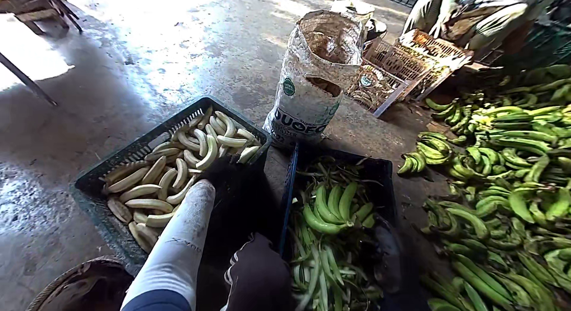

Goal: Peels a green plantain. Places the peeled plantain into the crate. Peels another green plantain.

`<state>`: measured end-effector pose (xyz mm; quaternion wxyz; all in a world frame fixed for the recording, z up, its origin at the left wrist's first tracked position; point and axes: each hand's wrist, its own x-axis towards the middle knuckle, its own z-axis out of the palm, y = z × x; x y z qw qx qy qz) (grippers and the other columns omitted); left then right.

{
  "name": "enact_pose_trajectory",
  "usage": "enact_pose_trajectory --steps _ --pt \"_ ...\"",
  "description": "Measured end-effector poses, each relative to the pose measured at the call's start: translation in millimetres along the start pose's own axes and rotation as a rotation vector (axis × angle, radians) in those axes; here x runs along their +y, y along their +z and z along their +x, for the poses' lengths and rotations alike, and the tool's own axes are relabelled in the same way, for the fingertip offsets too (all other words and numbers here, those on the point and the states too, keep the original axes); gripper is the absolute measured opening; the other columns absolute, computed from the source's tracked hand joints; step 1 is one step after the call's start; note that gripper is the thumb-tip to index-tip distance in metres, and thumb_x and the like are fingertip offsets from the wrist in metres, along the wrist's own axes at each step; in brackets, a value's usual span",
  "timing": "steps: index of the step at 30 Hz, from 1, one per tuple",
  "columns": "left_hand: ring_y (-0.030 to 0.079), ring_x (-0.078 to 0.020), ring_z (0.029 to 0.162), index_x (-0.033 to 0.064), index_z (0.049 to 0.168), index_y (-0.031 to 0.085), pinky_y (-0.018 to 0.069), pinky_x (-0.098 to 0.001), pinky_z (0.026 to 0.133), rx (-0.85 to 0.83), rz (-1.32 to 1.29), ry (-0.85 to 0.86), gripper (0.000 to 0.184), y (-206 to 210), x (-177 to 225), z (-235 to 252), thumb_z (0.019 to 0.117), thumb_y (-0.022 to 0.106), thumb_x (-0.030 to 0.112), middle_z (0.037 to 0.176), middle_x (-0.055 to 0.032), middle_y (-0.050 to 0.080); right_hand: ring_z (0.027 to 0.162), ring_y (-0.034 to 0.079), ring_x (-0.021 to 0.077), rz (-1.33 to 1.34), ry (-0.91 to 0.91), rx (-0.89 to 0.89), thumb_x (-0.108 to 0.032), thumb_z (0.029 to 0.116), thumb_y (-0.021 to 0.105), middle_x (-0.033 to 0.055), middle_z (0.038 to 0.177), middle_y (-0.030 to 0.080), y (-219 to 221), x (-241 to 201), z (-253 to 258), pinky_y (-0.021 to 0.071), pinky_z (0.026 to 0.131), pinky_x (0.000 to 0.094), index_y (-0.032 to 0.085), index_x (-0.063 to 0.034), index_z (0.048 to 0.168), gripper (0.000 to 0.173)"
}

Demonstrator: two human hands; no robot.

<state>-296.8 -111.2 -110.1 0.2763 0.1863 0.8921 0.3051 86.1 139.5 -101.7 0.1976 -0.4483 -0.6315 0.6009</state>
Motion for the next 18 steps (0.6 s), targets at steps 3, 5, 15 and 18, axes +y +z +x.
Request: enact_pose_trajectory --steps 3,5,15,18 --pt "0.067 -0.0323 0.093 0.0065 0.124 0.063 0.0536 -0.0563 0.084 -0.026 -0.063 -0.007 0.033 -4.7 -10.1 -2.7 0.1005 0.065 0.031 0.105 -0.0188 0.068 0.075 0.067 0.0154 0.012 -0.001 -0.048 -0.037 0.1035 0.040 0.0077 0.114 0.065 10.1 6.5 1.2 0.0577 0.063 0.0327 0.037 -0.0165 0.155 0.055" --pt "0.067 -0.0298 0.086 0.0052 0.121 0.064 0.0546 -0.0532 0.080 -0.022 -0.094 0.016 0.034 -8.7 -20.2 -9.2 0.0990 0.068 0.032 0.100 -0.0178 0.068 0.075 0.067 0.0153 -0.010 -0.010 -0.066 -0.040 0.1009 0.042 0.0080 0.112 0.066 10.7 7.4 0.6 0.0570 0.062 0.0317 0.037 -0.0176 0.155 0.059" --pt "0.067 -0.0298 0.081 0.0085 0.114 0.069 0.0550 -0.0565 0.076 0.359 -0.026 0.002 0.037 -33.2 -38.1 -84.1 0.0954 0.073 0.040 0.094 -0.0147 0.070 0.071 0.066 0.0123 0.042 0.025 -0.024 -0.035 0.1044 0.038 0.0051 0.109 0.068 -4.5 13.6 5.5 0.0556 0.059 0.0280 0.039 -0.0176 0.154 0.052" --pt "0.066 -0.0418 0.105 0.0099 0.120 0.068 0.0524 -0.0679 0.086 0.325 0.203 -0.050 0.041 -10.7 -19.2 -60.1 0.0971 0.068 0.044 0.121 -0.0206 0.066 0.075 0.067 0.0139 -0.004 0.029 -0.051 -0.037 0.1030 0.039 0.0062 0.111 0.067 7.7 8.8 1.0 0.0567 0.062 0.0303 0.039 -0.0184 0.154 0.054"
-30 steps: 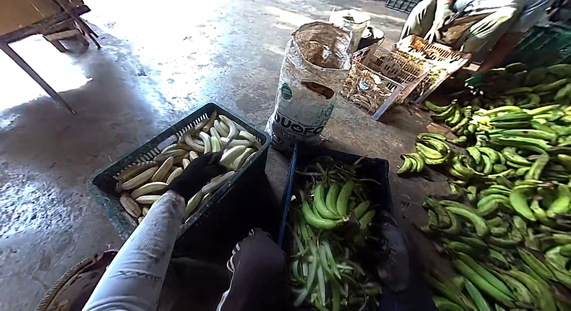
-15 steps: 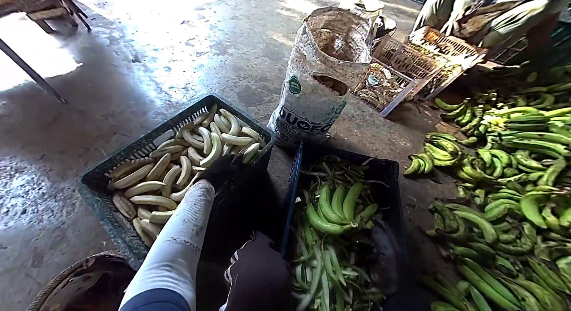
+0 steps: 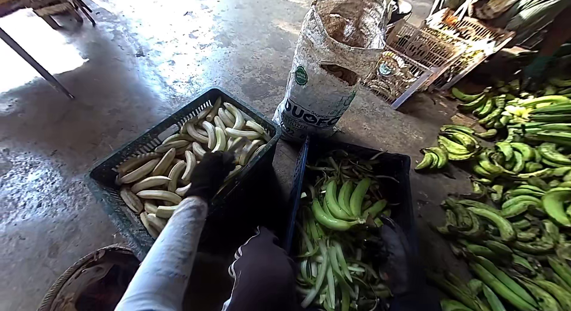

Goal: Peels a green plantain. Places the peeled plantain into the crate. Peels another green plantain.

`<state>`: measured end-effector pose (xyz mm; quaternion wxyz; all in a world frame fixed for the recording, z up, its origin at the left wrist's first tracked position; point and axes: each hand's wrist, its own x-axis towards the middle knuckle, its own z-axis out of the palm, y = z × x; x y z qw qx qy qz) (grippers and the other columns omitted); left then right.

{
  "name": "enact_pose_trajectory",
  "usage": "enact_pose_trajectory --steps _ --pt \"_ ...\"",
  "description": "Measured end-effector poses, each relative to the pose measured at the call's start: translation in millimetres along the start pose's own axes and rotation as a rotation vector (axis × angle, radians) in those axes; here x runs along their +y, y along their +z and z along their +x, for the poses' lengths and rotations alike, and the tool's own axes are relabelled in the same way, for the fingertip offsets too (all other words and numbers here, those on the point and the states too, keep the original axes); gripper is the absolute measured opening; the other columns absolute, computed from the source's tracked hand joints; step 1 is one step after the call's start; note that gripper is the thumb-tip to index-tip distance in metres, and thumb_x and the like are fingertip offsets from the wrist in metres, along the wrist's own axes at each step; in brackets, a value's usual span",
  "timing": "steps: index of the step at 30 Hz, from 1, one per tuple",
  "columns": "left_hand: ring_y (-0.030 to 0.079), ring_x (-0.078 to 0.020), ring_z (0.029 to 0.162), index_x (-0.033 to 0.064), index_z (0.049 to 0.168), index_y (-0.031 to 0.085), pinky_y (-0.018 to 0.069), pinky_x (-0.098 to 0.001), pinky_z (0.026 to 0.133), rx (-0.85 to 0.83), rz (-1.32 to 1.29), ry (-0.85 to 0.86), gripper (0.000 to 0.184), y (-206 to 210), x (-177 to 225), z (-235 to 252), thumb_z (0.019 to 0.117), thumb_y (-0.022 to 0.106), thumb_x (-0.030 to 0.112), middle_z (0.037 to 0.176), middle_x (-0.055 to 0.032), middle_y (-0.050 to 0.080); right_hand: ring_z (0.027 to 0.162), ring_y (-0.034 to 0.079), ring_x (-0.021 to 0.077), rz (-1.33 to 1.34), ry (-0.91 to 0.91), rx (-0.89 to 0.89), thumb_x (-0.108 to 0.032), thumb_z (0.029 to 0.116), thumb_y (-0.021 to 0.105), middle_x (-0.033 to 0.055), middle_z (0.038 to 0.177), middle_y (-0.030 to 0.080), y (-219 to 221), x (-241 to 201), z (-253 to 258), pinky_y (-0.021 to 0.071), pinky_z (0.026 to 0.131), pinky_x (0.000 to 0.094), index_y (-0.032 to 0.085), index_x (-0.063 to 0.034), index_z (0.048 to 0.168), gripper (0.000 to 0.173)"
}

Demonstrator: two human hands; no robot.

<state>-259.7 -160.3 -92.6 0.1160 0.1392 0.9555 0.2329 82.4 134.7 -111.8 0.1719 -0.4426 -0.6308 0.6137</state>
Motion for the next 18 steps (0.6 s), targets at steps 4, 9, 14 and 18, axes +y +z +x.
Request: enact_pose_trajectory --steps 4,9,14,18 --pt "0.066 -0.0410 0.110 0.0120 0.117 0.067 0.0539 -0.0674 0.084 -0.126 0.258 -0.109 0.041 20.4 28.6 26.3 0.0984 0.061 0.048 0.124 -0.0161 0.066 0.077 0.068 0.0165 -0.054 -0.059 -0.037 -0.039 0.1019 0.040 0.0079 0.111 0.067 1.3 -4.2 -2.2 0.0583 0.064 0.0334 0.042 -0.0182 0.153 0.056" --pt "0.066 -0.0430 0.106 0.0029 0.113 0.067 0.0493 -0.0676 0.090 -0.249 0.098 -0.009 0.044 9.5 8.6 35.9 0.0986 0.065 0.044 0.109 -0.0237 0.068 0.080 0.068 0.0166 -0.096 -0.099 -0.027 -0.036 0.1033 0.040 0.0091 0.111 0.067 -9.3 -5.1 0.5 0.0585 0.066 0.0332 0.045 -0.0149 0.150 0.052" --pt "0.067 -0.0394 0.088 0.0049 0.108 0.067 0.0504 -0.0648 0.080 -0.167 -0.111 -0.094 0.042 17.9 6.6 26.8 0.0990 0.063 0.045 0.094 -0.0211 0.069 0.080 0.067 0.0140 -0.075 -0.143 0.017 -0.034 0.1042 0.039 0.0064 0.109 0.067 -25.7 -11.3 7.7 0.0571 0.064 0.0295 0.048 -0.0148 0.149 0.049" --pt "0.062 -0.0425 0.120 0.0130 0.136 0.064 0.0449 -0.0690 0.100 -0.161 -0.041 -0.099 0.045 24.5 22.1 29.4 0.1028 0.057 0.043 0.125 -0.0209 0.067 0.091 0.066 0.0130 -0.102 -0.160 0.063 -0.030 0.1076 0.039 0.0093 0.119 0.064 -22.2 -22.7 9.1 0.0573 0.076 0.0301 0.047 -0.0092 0.148 0.046"
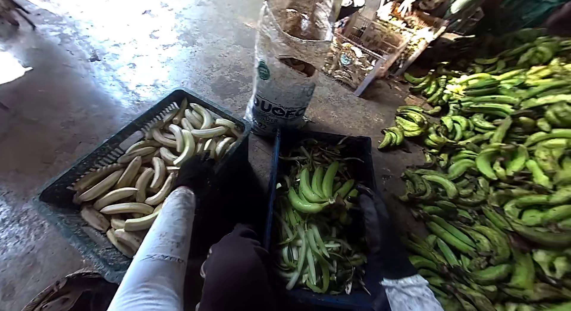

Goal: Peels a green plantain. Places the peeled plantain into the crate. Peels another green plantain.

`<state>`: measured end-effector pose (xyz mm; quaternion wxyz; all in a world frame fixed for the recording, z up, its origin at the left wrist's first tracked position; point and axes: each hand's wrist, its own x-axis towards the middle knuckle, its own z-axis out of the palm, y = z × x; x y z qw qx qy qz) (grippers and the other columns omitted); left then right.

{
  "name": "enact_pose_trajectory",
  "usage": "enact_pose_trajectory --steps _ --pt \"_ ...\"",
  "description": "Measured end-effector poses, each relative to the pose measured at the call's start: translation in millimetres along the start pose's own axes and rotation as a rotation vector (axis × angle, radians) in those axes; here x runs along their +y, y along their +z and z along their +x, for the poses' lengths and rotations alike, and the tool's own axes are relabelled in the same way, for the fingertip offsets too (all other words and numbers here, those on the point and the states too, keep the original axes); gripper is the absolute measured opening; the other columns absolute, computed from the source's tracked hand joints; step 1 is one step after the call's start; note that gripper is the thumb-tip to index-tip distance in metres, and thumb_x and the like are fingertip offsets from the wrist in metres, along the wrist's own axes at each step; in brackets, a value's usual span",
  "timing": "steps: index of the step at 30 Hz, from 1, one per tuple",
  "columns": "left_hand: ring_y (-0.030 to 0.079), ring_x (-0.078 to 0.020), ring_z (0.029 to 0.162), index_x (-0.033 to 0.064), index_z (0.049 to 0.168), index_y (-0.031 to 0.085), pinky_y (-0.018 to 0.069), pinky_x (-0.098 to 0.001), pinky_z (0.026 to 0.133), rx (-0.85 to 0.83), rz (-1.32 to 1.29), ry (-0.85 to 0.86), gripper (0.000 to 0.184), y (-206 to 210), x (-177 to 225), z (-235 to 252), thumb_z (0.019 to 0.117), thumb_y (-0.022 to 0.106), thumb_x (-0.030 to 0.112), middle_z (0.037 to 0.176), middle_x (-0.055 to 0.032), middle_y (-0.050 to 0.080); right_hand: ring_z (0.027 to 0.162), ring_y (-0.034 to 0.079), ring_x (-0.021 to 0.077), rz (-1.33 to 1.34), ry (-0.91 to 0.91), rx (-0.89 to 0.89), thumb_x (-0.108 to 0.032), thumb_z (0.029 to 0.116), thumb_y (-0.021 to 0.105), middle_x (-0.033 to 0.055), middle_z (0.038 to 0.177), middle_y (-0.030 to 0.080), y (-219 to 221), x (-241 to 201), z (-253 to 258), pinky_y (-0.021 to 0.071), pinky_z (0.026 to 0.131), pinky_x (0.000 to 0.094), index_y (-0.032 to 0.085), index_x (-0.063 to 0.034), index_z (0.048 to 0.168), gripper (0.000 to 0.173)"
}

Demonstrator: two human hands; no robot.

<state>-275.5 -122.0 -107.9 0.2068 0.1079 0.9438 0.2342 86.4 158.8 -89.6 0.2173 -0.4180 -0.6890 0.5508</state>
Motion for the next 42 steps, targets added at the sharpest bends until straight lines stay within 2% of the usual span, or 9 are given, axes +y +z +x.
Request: enact_pose_trajectory --steps 6,10,12,13,15,23,27,29,42 --pt "0.065 -0.0298 0.089 0.0040 0.123 0.059 0.0549 -0.0546 0.080 0.153 -0.423 0.071 0.052 -19.4 54.6 -49.5 0.0997 0.061 0.050 0.102 -0.0171 0.065 0.121 0.063 0.0322 -0.802 -0.226 -0.175 -0.032 0.1082 0.041 0.0187 0.139 0.061 12.2 0.3 19.2 0.0493 0.103 0.0533 0.049 -0.0057 0.150 0.050" --pt "0.061 -0.0057 0.072 0.0177 0.129 0.057 0.0543 -0.0244 0.061 -0.129 -1.088 0.446 0.026 -16.2 123.2 -155.1 0.1083 0.049 0.030 0.094 0.0028 0.063 0.154 0.021 0.0409 -1.304 -0.258 -0.638 -0.043 0.0980 0.058 0.0163 0.165 0.030 65.7 21.1 28.5 0.0045 0.118 0.0740 0.041 -0.0158 0.156 0.067" --pt "0.069 -0.0121 0.086 -0.0154 0.129 0.053 0.0595 -0.0232 0.068 -0.345 -1.382 1.187 0.033 51.5 129.3 -160.0 0.1060 0.049 0.009 0.107 -0.0167 0.069 0.156 0.011 0.0422 -1.433 -0.228 -0.752 -0.038 0.0921 0.069 0.0148 0.169 0.019 81.7 23.3 37.8 0.0034 0.118 0.0741 0.035 -0.0183 0.159 0.077" --pt "0.070 -0.0138 0.092 -0.0166 0.128 0.055 0.0604 -0.0271 0.078 -0.482 -1.291 0.986 0.031 47.2 139.8 -197.7 0.1008 0.053 -0.002 0.110 -0.0161 0.070 0.156 0.011 0.0416 -1.467 -0.192 -0.786 -0.033 0.0928 0.068 0.0136 0.170 0.016 85.7 16.1 43.7 0.0062 0.120 0.0720 0.030 -0.0208 0.162 0.079" --pt "0.066 -0.0070 0.088 0.0009 0.128 0.060 0.0573 -0.0267 0.081 -0.681 -1.053 0.383 0.031 33.1 174.7 -257.0 0.0968 0.062 0.002 0.102 -0.0021 0.069 0.149 0.032 0.0389 -1.358 -0.266 -0.677 -0.035 0.0946 0.067 0.0133 0.164 0.033 83.9 24.6 54.6 0.0228 0.119 0.0646 0.042 -0.0226 0.156 0.068" --pt "0.058 -0.0024 0.070 0.0034 0.126 0.060 0.0504 -0.0188 0.063 -0.745 -1.169 0.306 0.029 71.9 167.2 -244.1 0.0979 0.065 0.011 0.089 0.0007 0.065 0.133 0.054 0.0354 -0.979 -0.237 -0.494 -0.055 0.0869 0.072 0.0152 0.138 0.062 66.3 88.7 91.3 0.0386 0.112 0.0570 0.054 -0.0170 0.147 0.073" --pt "0.060 -0.0030 0.073 0.0039 0.128 0.060 0.0507 -0.0191 0.065 -0.758 -1.133 0.323 0.032 79.2 174.5 -246.3 0.0980 0.066 0.012 0.092 -0.0001 0.066 0.079 0.064 0.0163 0.131 0.024 -0.088 -0.006 0.1011 0.053 0.0155 0.092 0.064 44.6 13.3 50.5 0.0560 0.078 0.0290 0.057 0.0019 0.122 0.023" --pt "0.058 -0.0042 0.070 0.0038 0.130 0.059 0.0506 -0.0207 0.063 -0.728 -1.112 0.346 0.032 85.8 174.0 -247.1 0.0999 0.063 0.016 0.089 -0.0003 0.064 0.046 0.051 0.0064 1.004 -0.120 -0.051 -0.027 0.1078 0.035 -0.0036 0.054 0.050 44.5 25.4 61.0 0.0510 0.050 0.0249 0.063 -0.0156 0.086 0.037" --pt "0.063 -0.0095 0.074 0.0037 0.140 0.052 0.0555 -0.0263 0.067 -0.516 -0.967 0.641 0.048 112.9 172.3 -258.9 0.1082 0.044 0.039 0.087 -0.0004 0.065 0.097 0.068 0.0187 0.500 -0.291 0.004 -0.030 0.0932 0.068 0.0079 0.117 0.068 -92.1 -58.7 0.8 0.0595 0.081 0.0375 0.048 -0.0163 0.144 0.056"
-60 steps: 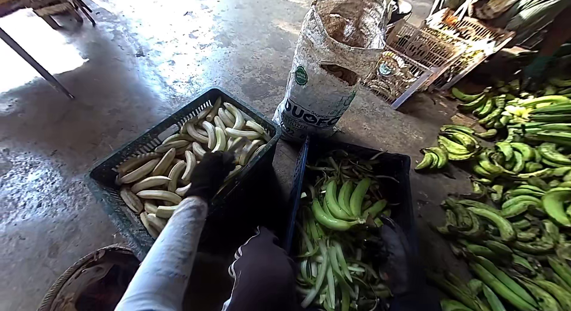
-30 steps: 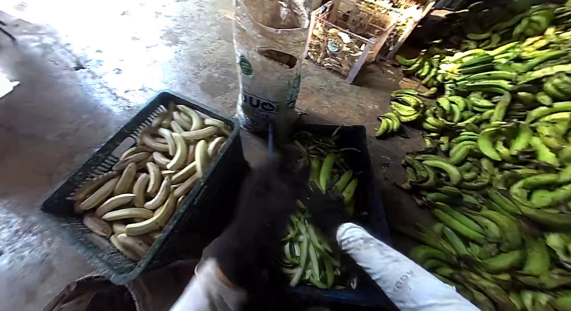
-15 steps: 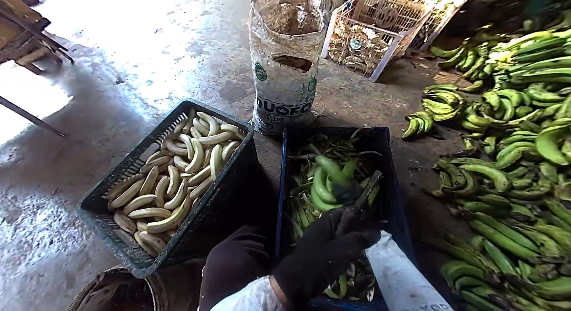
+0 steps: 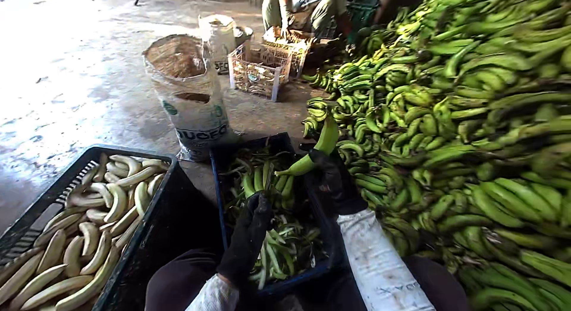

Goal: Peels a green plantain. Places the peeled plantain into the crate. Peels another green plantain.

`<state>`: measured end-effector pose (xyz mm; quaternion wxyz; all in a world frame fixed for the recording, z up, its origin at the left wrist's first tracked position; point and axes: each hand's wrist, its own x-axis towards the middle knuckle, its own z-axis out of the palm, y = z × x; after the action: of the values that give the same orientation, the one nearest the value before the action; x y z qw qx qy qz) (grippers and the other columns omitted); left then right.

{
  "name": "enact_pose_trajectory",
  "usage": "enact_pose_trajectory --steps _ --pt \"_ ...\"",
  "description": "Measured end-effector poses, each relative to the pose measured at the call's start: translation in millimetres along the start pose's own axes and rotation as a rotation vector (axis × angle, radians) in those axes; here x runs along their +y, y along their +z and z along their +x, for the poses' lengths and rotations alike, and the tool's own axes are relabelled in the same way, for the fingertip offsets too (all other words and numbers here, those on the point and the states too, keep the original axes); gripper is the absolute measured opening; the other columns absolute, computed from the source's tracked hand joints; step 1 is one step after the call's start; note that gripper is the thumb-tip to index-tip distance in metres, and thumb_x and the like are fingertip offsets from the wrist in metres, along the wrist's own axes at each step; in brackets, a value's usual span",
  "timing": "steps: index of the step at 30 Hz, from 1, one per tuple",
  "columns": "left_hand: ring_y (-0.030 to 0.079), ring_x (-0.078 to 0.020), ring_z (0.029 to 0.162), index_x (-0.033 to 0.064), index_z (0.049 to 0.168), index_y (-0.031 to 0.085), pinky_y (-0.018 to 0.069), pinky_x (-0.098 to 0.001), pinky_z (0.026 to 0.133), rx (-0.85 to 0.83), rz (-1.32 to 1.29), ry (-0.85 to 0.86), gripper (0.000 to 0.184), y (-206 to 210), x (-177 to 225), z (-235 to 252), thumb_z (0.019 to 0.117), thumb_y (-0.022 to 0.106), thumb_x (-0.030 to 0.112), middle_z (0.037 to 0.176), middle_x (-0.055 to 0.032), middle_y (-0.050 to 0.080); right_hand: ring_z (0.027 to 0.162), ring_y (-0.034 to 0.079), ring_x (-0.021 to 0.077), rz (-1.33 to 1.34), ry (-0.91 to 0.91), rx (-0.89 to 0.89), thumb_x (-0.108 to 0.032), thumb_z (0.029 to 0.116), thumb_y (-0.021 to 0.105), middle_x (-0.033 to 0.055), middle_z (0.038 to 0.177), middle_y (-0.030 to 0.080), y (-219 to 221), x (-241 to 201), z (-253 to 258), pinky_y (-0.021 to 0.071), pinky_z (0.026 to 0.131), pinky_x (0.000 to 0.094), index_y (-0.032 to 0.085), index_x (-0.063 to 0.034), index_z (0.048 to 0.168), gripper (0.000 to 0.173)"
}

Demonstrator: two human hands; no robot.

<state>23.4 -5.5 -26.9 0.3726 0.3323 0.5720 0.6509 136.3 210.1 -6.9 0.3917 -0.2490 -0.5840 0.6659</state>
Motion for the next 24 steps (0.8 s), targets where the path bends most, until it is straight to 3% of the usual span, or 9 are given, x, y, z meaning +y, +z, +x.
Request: enact_pose_trajectory --steps 3,6,10,12,13,16,18,21,24 --pt "0.061 -0.0092 0.075 0.0066 0.145 0.050 0.0544 -0.0258 0.068 -0.058 0.024 -0.036 0.053 20.4 -5.0 -7.7 0.1087 0.038 0.044 0.092 -0.0008 0.064 0.094 0.068 0.0167 -0.141 -0.065 0.098 -0.029 0.0918 0.071 0.0059 0.115 0.067 0.7 -19.7 -14.2 0.0594 0.076 0.0347 0.046 -0.0178 0.144 0.059" --pt "0.055 -0.0112 0.065 0.0050 0.142 0.052 0.0515 -0.0280 0.061 -0.057 -0.110 0.085 0.057 45.2 -2.4 -11.8 0.1092 0.032 0.047 0.081 -0.0005 0.058 0.094 0.069 0.0184 -0.137 -0.128 0.153 -0.028 0.0906 0.073 0.0069 0.113 0.069 -0.3 -24.6 -35.0 0.0609 0.077 0.0363 0.047 -0.0154 0.143 0.059" --pt "0.059 -0.0100 0.065 0.0058 0.130 0.056 0.0548 -0.0274 0.061 -0.037 -0.330 0.200 0.049 77.4 27.1 -20.4 0.1087 0.039 0.047 0.080 0.0001 0.062 0.093 0.070 0.0214 -0.038 -0.123 0.190 -0.024 0.0902 0.073 0.0105 0.112 0.068 -4.7 -29.3 -55.5 0.0611 0.078 0.0376 0.044 -0.0148 0.146 0.064" --pt "0.057 -0.0100 0.068 0.0047 0.138 0.052 0.0517 -0.0266 0.060 -0.088 -0.203 -0.011 0.051 84.0 6.0 -26.0 0.1104 0.032 0.043 0.089 -0.0032 0.062 0.095 0.070 0.0247 0.052 -0.117 0.171 -0.025 0.0901 0.072 0.0129 0.114 0.068 -4.5 -37.4 -62.5 0.0615 0.079 0.0417 0.044 -0.0152 0.146 0.063" --pt "0.058 -0.0100 0.071 0.0073 0.144 0.049 0.0529 -0.0281 0.062 -0.154 -0.113 -0.153 0.057 81.5 -9.5 -30.8 0.1102 0.027 0.048 0.095 -0.0033 0.062 0.095 0.070 0.0255 0.090 -0.123 0.145 -0.023 0.0908 0.071 0.0135 0.113 0.067 -4.2 -43.3 -65.0 0.0613 0.080 0.0433 0.043 -0.0148 0.146 0.062" --pt "0.057 -0.0140 0.064 0.0103 0.143 0.049 0.0533 -0.0325 0.059 -0.249 -0.033 -0.406 0.061 75.3 -35.7 -39.3 0.1092 0.023 0.054 0.090 -0.0063 0.062 0.086 0.070 0.0224 0.171 -0.067 0.078 -0.019 0.0886 0.064 0.0101 0.104 0.067 -10.4 -65.1 -61.7 0.0612 0.076 0.0414 0.039 -0.0182 0.145 0.062" --pt "0.058 -0.0132 0.063 0.0085 0.139 0.050 0.0539 -0.0315 0.057 -0.226 -0.002 -0.335 0.055 72.5 -25.3 -39.2 0.1096 0.030 0.051 0.082 -0.0040 0.060 0.077 0.069 0.0205 0.142 0.016 0.097 -0.021 0.0913 0.059 0.0084 0.098 0.066 -21.0 -66.4 -61.0 0.0616 0.069 0.0389 0.039 -0.0185 0.146 0.059" --pt "0.063 -0.0065 0.082 0.0129 0.141 0.054 0.0554 -0.0289 0.074 -0.257 0.214 -0.041 0.048 58.3 18.7 -27.1 0.1063 0.046 0.045 0.102 0.0013 0.067 0.064 0.063 0.0148 0.123 0.083 0.151 -0.030 0.1050 0.046 0.0057 0.082 0.064 -31.1 -57.5 -57.4 0.0578 0.057 0.0318 0.056 -0.0112 0.128 0.031" --pt "0.066 -0.0158 0.105 0.0218 0.144 0.057 0.0559 -0.0441 0.091 -0.327 0.664 0.176 0.057 45.0 47.6 -13.3 0.1011 0.047 0.058 0.119 -0.0027 0.068 0.060 0.061 0.0111 0.190 0.114 0.160 -0.036 0.1080 0.041 0.0028 0.075 0.063 -31.3 -43.9 -56.5 0.0555 0.055 0.0285 0.062 -0.0120 0.114 0.032"
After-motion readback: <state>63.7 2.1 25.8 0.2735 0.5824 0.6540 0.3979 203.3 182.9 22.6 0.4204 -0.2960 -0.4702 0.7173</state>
